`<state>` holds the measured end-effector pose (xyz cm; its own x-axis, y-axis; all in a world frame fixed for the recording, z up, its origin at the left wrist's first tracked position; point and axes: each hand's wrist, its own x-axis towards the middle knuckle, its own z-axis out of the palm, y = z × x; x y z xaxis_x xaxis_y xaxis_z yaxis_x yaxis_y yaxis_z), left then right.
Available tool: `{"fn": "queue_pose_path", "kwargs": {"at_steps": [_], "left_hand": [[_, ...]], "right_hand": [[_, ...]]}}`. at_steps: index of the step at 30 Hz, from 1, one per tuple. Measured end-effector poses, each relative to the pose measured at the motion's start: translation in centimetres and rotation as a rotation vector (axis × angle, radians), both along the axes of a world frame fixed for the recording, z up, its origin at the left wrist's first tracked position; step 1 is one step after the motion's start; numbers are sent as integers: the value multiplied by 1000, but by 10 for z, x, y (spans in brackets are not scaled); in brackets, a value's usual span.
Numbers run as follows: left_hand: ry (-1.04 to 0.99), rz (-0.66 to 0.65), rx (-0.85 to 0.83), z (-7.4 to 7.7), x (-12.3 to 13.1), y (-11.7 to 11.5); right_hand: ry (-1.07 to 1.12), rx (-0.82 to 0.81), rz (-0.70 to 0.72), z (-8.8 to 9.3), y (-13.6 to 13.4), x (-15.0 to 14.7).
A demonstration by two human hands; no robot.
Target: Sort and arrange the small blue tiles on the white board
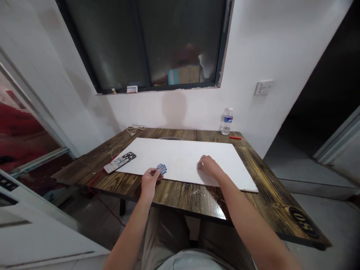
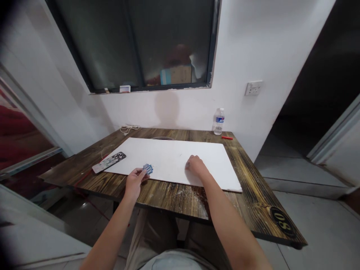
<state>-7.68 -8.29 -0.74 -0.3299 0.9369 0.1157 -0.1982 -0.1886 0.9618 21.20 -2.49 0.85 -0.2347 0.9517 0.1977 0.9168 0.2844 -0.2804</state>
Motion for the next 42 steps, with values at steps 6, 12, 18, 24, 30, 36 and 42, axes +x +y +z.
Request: {"fn": "queue_pose_path", "kwargs": {"at_steps": [6,12,18,24,30,36,42], "left_hand": [[14,12,12,-1,1,0],[15,12,18,-1,0,0],[5,22,32,-1,0,0],[20,16,25,0,2,-1],[36,14,16,3,3,-3],[138,-79,-40,5,9,-5],[244,-210,-52,7,13,-8]], "right_hand": [[68,30,33,-6,1,0],[118,90,44,-1,-3,-4],[607,33,20,-6,4,-12],[1023,-54,88,-19,10,-26],[965,-18,112,-19,-2,-44],[752,453,434,-13,-25,-69],[499,622,554,-15,-43,-91]]}}
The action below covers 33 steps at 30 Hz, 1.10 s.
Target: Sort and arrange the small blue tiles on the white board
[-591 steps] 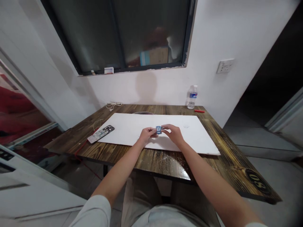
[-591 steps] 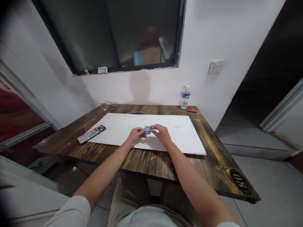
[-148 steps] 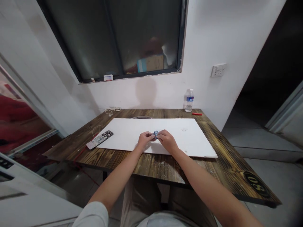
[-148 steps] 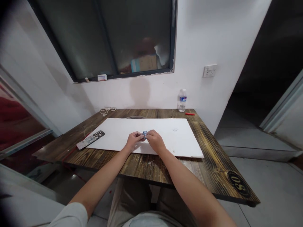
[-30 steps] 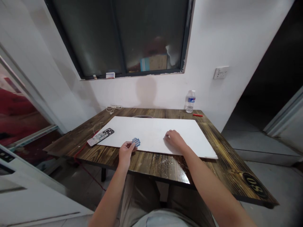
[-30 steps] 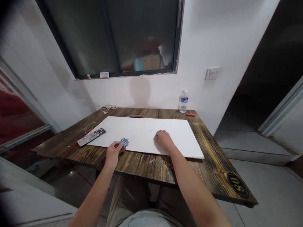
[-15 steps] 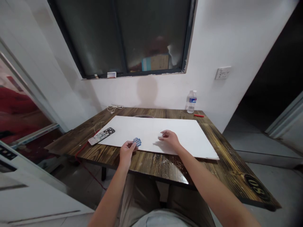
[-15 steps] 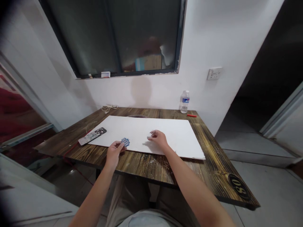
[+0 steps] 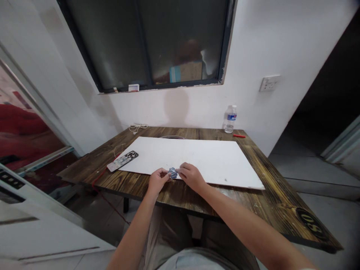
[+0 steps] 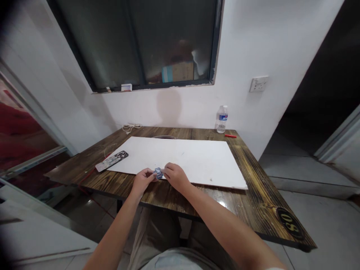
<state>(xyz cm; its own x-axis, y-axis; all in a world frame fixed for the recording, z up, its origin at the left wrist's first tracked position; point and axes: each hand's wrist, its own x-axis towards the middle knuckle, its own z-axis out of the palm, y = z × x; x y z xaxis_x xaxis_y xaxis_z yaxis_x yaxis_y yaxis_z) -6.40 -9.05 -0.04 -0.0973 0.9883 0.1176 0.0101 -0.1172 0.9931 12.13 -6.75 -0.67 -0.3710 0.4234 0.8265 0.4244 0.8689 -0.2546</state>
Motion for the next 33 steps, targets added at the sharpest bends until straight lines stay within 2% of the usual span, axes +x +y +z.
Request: {"fn": "queue_pose_path", "kwargs": {"at_steps": [4,8,22,28,33], "left_hand": [[9,-34,-5,-1,-1,1],[-21,-65,-10,0,-2,1],[-98,-91,-36,2,-4,-1],[-112,-97,-43,6,-2,-3],[-133,-100,-38,3,-5,-1]], "right_hand": [[-163,130,-67,-3,-1,-3],[-246,177,-74,-4,-1,-3],[-363,181,-110,3,-11,-7],[-401,119,-118,7,-15,-7],[-444,127,-129,8,-16,-9]]}}
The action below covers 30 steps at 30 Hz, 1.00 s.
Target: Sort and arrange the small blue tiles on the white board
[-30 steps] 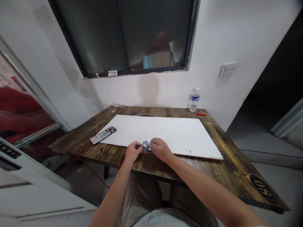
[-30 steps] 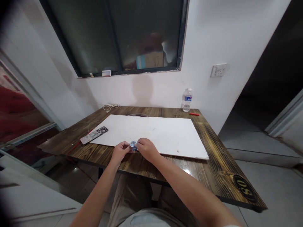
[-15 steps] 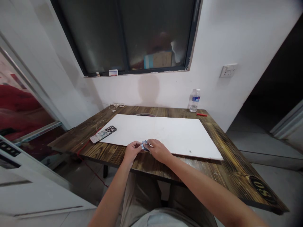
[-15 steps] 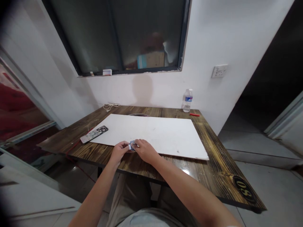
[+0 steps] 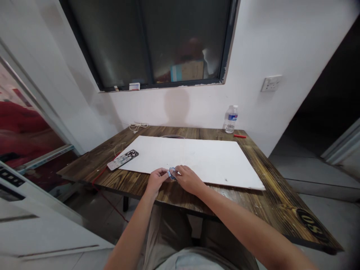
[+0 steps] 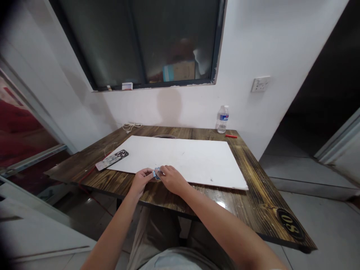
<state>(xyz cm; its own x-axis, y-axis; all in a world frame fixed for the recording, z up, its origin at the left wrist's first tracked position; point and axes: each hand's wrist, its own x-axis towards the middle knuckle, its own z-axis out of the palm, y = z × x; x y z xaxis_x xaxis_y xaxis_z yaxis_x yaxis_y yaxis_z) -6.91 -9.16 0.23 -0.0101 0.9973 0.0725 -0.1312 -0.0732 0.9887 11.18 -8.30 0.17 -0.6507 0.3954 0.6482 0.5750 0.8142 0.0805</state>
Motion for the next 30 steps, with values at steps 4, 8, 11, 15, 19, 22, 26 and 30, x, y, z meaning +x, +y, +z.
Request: {"fn": "queue_pose_path", "kwargs": {"at_steps": [4,8,11,15,19,22,26,30], "left_hand": [[-54,-28,-8,-3,-2,2],[-79,-44,-3,-2,-1,2],[-47,-2,14,-3,-1,2],[-22,79,56,-5,-1,3],[-97,226,90,-6,-1,4],[-130,359,126,-6,-2,5],[-164,415,164,-7,-4,5],[-185,413,142,-7,-5,5]], "right_hand": [[-28,24,-22,0,1,-1],[-35,-15,-30,3,0,0],[-41,-58,-23,6,-1,1],[-19,-75,-27,7,-4,1],[78,-95,-39,3,-2,-2],[125,-122,-74,-3,2,-4],[41,-211,-90,-15,9,-7],[-33,-339,-58,-23,13,-9]]}}
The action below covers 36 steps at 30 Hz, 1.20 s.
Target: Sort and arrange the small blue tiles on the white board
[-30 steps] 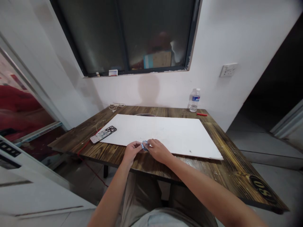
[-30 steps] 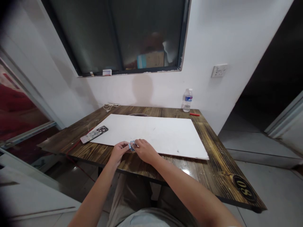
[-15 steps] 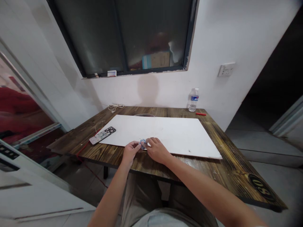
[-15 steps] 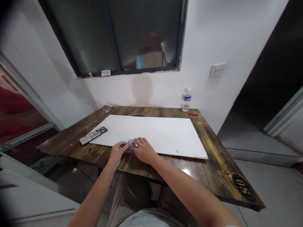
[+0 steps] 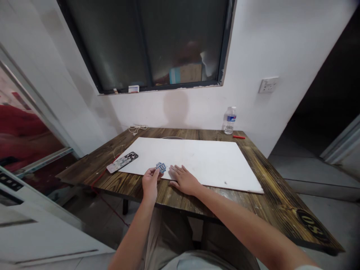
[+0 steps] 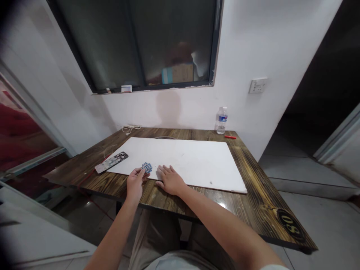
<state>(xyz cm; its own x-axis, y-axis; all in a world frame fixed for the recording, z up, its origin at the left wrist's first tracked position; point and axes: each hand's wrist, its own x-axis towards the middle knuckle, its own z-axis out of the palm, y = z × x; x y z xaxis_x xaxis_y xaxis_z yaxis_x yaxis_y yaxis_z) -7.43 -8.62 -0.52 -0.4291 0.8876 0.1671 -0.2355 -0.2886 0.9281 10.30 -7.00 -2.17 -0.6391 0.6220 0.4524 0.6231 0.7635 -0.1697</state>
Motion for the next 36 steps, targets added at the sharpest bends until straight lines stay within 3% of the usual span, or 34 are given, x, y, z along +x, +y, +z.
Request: {"fn": "queue_pose_path", "kwargs": {"at_steps": [6,12,18,22,36], "left_hand": [[-9,-8,1,-2,-1,0],[-21,-18,5,-3,-3,0],[-19,-57,-18,-2,-2,0],[-16,-64,-25,-2,-1,0],[-18,-55,-32,-2,0,1]], "right_hand": [[-21,-1,24,10,13,-9],[10,-93,-205,23,34,-28],[70,94,-180,6,31,-28],[43,60,-151,-2,32,-27],[-81,-60,-132,22,26,-14]]}}
